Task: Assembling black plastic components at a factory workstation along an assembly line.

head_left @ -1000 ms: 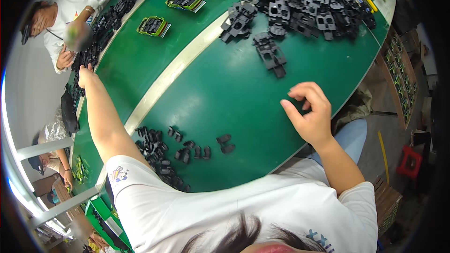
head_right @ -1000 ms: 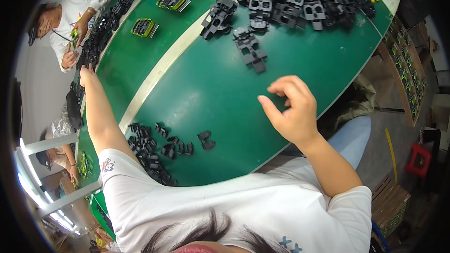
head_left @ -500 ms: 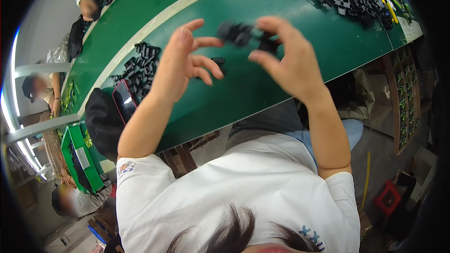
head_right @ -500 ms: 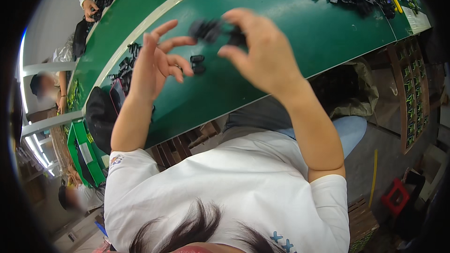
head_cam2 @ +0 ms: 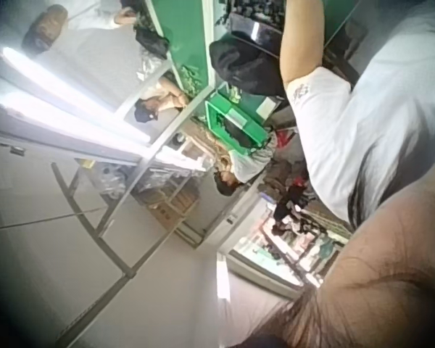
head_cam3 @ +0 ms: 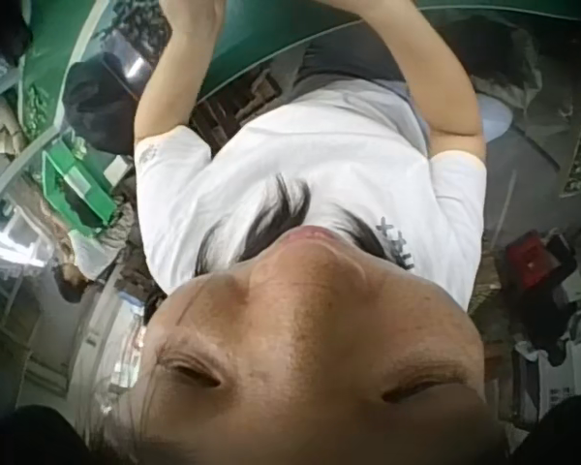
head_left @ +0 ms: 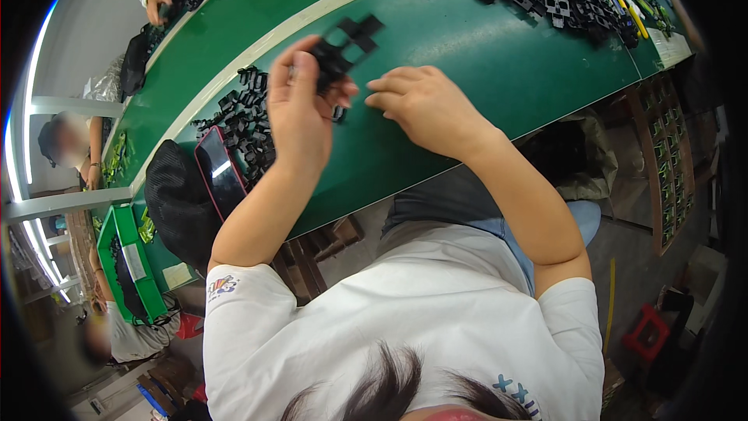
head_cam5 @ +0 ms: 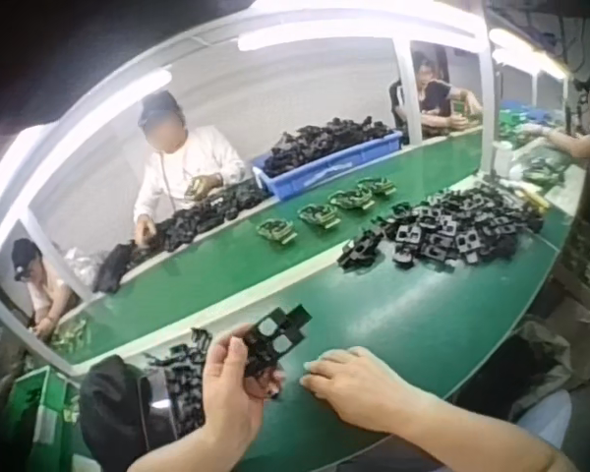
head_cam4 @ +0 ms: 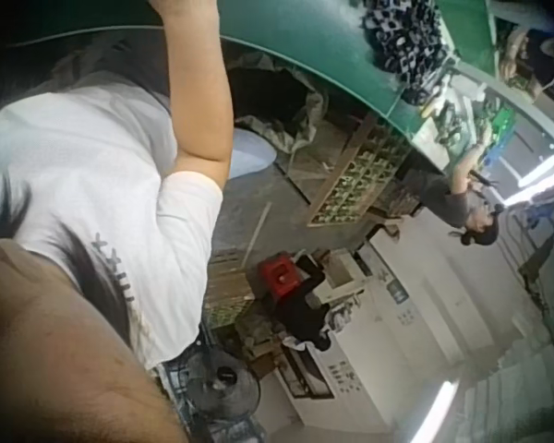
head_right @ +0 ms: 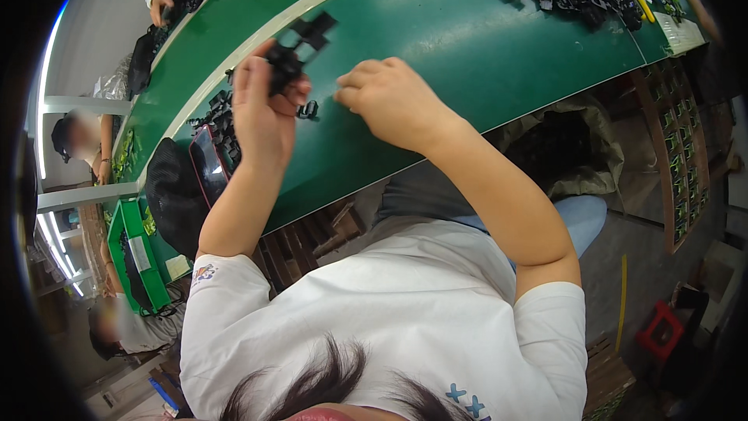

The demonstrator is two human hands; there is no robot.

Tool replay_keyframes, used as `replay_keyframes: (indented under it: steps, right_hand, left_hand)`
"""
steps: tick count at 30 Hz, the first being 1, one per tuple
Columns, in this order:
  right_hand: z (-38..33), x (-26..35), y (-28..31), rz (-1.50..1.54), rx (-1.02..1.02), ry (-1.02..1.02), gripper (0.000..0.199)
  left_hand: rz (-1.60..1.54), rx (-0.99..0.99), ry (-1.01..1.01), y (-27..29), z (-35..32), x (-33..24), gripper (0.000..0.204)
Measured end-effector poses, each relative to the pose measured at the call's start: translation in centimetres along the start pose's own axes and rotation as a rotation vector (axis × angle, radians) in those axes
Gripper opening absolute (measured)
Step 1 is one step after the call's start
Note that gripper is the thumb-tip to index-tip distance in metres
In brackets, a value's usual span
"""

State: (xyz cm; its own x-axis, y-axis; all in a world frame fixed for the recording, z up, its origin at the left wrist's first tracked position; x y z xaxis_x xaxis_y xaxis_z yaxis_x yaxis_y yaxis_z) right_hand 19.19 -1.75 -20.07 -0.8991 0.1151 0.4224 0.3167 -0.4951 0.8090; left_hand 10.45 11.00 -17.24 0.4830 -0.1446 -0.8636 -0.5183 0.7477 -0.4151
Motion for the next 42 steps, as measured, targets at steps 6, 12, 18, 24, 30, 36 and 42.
replay_keyframes:
  steps: [6, 12, 18, 24, 30, 36, 42]
  right_hand:
    - [-3.0, -4.1, 4.4, 0.005, -0.160, -0.520, 0.018]
    - [-3.5, -1.9, 4.8, 0.931, -0.513, -0.807, 0.013]
    - [-2.2, 0.2, 2.5, 0.415, -0.560, -0.590, 0.017]
    - [-2.6, -0.8, 3.3, 0.392, -0.481, -0.465, 0.009]
    - [-2.9, 0.0, 3.1, 0.299, -0.477, -0.369, 0.012]
    - [-3.5, -3.2, 2.7, 0.752, -0.366, -0.875, 0.032]
    - [-3.6, -3.8, 2.4, 1.113, -0.070, -0.957, 0.035]
  left_hand:
    - [-0.012, 0.049, 0.298, -0.8, -3.1, 4.4, 0.031]
    - [0.049, 0.171, 0.312, -0.8, -3.7, 5.5, 0.035]
    - [0.075, 0.206, 0.259, -1.3, -4.2, 5.4, 0.034]
    - [0.096, 0.296, 0.277, -0.8, -4.1, 5.2, 0.035]
    - [0.098, 0.349, 0.302, -1.2, -4.0, 5.3, 0.038]
    - [0.061, 0.349, 0.320, -1.5, -4.1, 5.1, 0.033]
    - [0.084, 0.431, 0.330, -1.2, -4.3, 5.0, 0.039]
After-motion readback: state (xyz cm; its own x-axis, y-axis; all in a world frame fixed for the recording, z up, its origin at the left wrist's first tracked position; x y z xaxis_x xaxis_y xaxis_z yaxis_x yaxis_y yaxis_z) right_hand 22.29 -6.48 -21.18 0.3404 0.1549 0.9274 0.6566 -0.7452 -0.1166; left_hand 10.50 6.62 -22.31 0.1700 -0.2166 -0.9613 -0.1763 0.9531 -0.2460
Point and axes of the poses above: each hand's wrist, its own z-axis towards the middle knuckle, its own y-axis out of the back of the hand, x = y × z, the point moved 4 cm from there along z, towards the middle knuckle, and after that the axes turned 10 degrees about -y, right-handed, at the moved point
